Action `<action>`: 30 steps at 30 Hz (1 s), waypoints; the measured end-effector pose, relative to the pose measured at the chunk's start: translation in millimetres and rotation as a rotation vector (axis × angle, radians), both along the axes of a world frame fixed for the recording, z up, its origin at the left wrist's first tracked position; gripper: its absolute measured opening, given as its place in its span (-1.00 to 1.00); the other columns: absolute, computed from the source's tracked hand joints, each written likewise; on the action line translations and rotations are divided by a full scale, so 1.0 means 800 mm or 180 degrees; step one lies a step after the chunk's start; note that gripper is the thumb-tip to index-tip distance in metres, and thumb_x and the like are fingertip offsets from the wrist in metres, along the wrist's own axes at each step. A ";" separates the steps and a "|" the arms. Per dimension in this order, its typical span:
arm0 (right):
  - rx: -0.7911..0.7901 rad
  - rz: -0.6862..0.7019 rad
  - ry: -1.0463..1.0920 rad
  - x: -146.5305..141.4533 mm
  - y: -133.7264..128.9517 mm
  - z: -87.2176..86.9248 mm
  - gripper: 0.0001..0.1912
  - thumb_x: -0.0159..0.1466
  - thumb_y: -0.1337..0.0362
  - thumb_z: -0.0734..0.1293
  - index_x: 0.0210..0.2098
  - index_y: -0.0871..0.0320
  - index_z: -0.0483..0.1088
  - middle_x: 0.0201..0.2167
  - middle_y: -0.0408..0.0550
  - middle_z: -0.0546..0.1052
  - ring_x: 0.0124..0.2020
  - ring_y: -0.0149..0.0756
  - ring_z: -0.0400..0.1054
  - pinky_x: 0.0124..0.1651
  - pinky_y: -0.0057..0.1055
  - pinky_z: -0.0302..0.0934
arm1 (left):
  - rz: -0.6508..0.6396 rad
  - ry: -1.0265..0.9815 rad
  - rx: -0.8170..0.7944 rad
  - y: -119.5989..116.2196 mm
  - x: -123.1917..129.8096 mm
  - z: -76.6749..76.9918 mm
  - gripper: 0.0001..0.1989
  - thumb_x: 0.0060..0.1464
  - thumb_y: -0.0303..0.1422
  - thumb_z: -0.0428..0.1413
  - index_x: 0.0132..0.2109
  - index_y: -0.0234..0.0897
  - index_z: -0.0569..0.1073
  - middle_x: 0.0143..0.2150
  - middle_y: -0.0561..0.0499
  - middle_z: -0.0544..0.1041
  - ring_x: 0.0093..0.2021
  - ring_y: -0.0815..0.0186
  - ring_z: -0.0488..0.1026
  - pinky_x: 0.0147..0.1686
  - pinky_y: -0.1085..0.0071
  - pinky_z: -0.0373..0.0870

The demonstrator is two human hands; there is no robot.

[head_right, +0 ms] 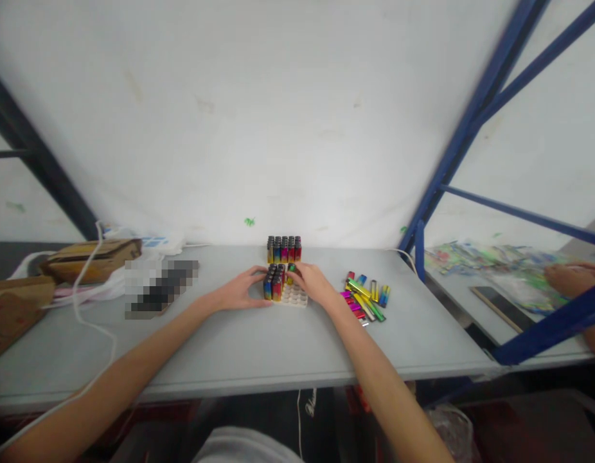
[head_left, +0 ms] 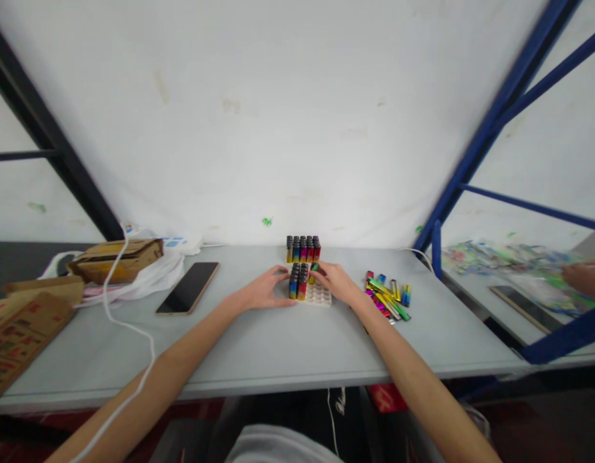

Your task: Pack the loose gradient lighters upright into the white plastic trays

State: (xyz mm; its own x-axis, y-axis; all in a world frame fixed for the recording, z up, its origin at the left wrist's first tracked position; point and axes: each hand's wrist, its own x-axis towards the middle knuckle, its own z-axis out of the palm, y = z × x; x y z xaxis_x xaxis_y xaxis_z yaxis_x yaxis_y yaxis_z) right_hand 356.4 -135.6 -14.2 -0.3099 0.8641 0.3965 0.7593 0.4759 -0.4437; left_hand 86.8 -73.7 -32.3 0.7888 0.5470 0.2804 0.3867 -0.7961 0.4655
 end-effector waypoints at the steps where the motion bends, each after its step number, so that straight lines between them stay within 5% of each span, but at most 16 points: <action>1: -0.0076 0.0031 -0.0019 -0.001 0.001 0.000 -0.79 0.53 0.20 0.27 -0.11 0.18 0.48 -0.30 0.00 0.63 -0.32 -0.24 0.45 -0.18 -0.39 0.22 | 0.0002 0.0010 0.0000 0.000 0.000 0.000 -0.28 0.06 0.07 0.37 0.24 -0.23 0.51 0.26 -0.21 0.44 0.24 -0.09 0.47 0.37 0.02 0.33; 8: -0.0127 0.0007 0.0033 0.016 -0.005 0.018 -0.74 0.48 0.12 0.35 0.00 0.16 0.53 -0.19 -0.01 0.67 -0.21 -0.22 0.53 -0.07 -0.38 0.30 | -0.0019 -0.0001 0.0040 0.000 -0.001 0.001 -0.30 0.10 0.09 0.34 0.24 -0.22 0.50 0.27 -0.20 0.43 0.27 -0.08 0.44 0.38 0.04 0.31; 14: -0.0447 -0.2481 -0.0745 0.085 -0.024 0.032 -0.63 0.52 0.13 0.24 0.11 0.24 0.51 0.01 0.28 0.62 0.06 0.03 0.52 0.14 -0.14 0.30 | 0.0012 0.0026 0.0041 0.001 -0.002 0.000 -0.28 0.09 0.10 0.34 0.24 -0.25 0.50 0.27 -0.23 0.43 0.25 -0.11 0.46 0.36 -0.04 0.34; 16: -0.0842 -0.2861 -0.0950 0.108 -0.033 0.030 -0.58 0.47 0.07 0.30 0.14 0.24 0.51 0.11 0.35 0.57 0.15 0.14 0.47 0.15 -0.06 0.31 | 0.0015 0.0007 0.0054 0.001 -0.001 -0.001 -0.27 0.07 0.11 0.35 0.23 -0.26 0.50 0.27 -0.25 0.44 0.25 -0.11 0.46 0.37 -0.02 0.34; 21: -0.1203 -0.2673 -0.0821 0.151 -0.050 0.025 -0.54 0.32 -0.03 0.43 0.05 0.16 0.58 0.02 0.20 0.65 0.05 0.00 0.55 0.03 -0.24 0.35 | 0.0021 -0.0015 0.0072 -0.001 -0.001 -0.002 -0.27 0.08 0.11 0.35 0.23 -0.26 0.50 0.27 -0.23 0.44 0.23 -0.10 0.48 0.35 0.00 0.36; 25: -0.1427 -0.2342 -0.0853 0.162 -0.052 0.024 -0.73 0.12 0.15 0.56 -0.22 0.12 0.64 -0.21 0.09 0.70 -0.17 -0.10 0.59 -0.19 -0.37 0.31 | -0.0041 -0.0052 0.0081 -0.002 0.000 -0.001 -0.29 0.11 0.09 0.34 0.25 -0.23 0.48 0.26 -0.21 0.45 0.23 -0.08 0.47 0.35 0.00 0.37; 27: -0.1369 -0.2219 -0.0869 0.160 -0.048 0.026 -0.87 0.15 0.21 0.53 -0.35 0.14 0.62 -0.33 0.06 0.68 -0.25 -0.15 0.57 -0.26 -0.40 0.26 | -0.0028 -0.0043 0.0069 -0.001 0.000 -0.001 -0.28 0.10 0.10 0.34 0.26 -0.23 0.48 0.26 -0.20 0.45 0.24 -0.08 0.46 0.36 0.02 0.36; 30: -0.0912 -0.1951 -0.0620 0.149 -0.041 0.031 -0.76 0.29 0.18 0.40 -0.47 0.14 0.51 -0.43 0.04 0.63 -0.32 -0.18 0.52 -0.30 -0.40 0.23 | -0.0012 -0.0004 0.0038 0.000 0.000 -0.002 -0.26 0.10 0.12 0.33 0.26 -0.25 0.48 0.27 -0.21 0.43 0.25 -0.07 0.46 0.37 0.03 0.35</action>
